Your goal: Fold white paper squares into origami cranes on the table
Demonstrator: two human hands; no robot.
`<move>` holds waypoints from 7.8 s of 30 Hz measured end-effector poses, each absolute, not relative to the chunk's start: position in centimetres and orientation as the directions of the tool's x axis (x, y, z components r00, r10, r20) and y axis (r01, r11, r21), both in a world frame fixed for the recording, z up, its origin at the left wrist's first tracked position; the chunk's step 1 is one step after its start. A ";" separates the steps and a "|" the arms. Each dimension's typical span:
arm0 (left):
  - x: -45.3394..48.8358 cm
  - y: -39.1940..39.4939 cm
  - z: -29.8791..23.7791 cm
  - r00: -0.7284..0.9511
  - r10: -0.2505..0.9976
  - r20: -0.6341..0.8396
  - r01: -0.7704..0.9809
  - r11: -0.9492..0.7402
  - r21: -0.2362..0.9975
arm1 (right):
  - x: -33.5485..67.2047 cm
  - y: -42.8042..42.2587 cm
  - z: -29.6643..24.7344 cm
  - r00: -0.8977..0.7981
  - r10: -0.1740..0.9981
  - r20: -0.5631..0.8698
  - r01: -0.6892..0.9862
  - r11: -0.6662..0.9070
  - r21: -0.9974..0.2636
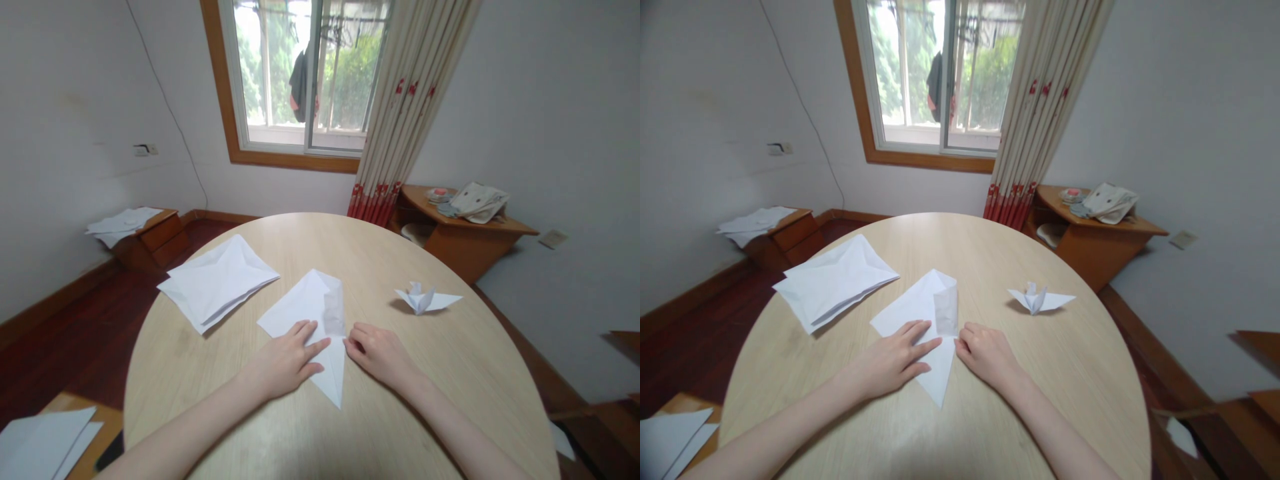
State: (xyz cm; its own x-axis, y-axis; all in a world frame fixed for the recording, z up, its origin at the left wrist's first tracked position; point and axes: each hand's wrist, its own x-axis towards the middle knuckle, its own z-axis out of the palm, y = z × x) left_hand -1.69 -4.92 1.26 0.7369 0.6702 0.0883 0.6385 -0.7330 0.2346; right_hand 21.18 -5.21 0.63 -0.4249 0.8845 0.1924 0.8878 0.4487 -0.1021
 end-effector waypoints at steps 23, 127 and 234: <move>-1.7 -4.9 1.6 0.741 0.666 0.083 0.634 -0.735 0.241 | 19.1 -7.9 1.7 -0.682 0.729 0.059 0.707 0.677 -0.205; -0.4 -6.1 3.0 0.631 0.772 -0.075 0.301 -0.154 0.941 | 21.4 -5.2 1.5 -0.454 0.872 0.182 0.796 0.489 -0.357; -1.0 -6.5 3.5 0.825 0.561 0.074 0.526 -0.808 0.265 | 21.1 -7.7 4.2 -0.536 0.839 -0.097 0.822 0.493 -0.284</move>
State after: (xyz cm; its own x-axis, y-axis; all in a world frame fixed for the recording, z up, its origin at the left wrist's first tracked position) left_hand -0.97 -6.46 3.55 0.8247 0.5607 0.0742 0.5256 -0.8083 0.2652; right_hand 21.07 -7.68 4.22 -0.5362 0.8386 -0.0965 0.8223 0.4931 -0.2842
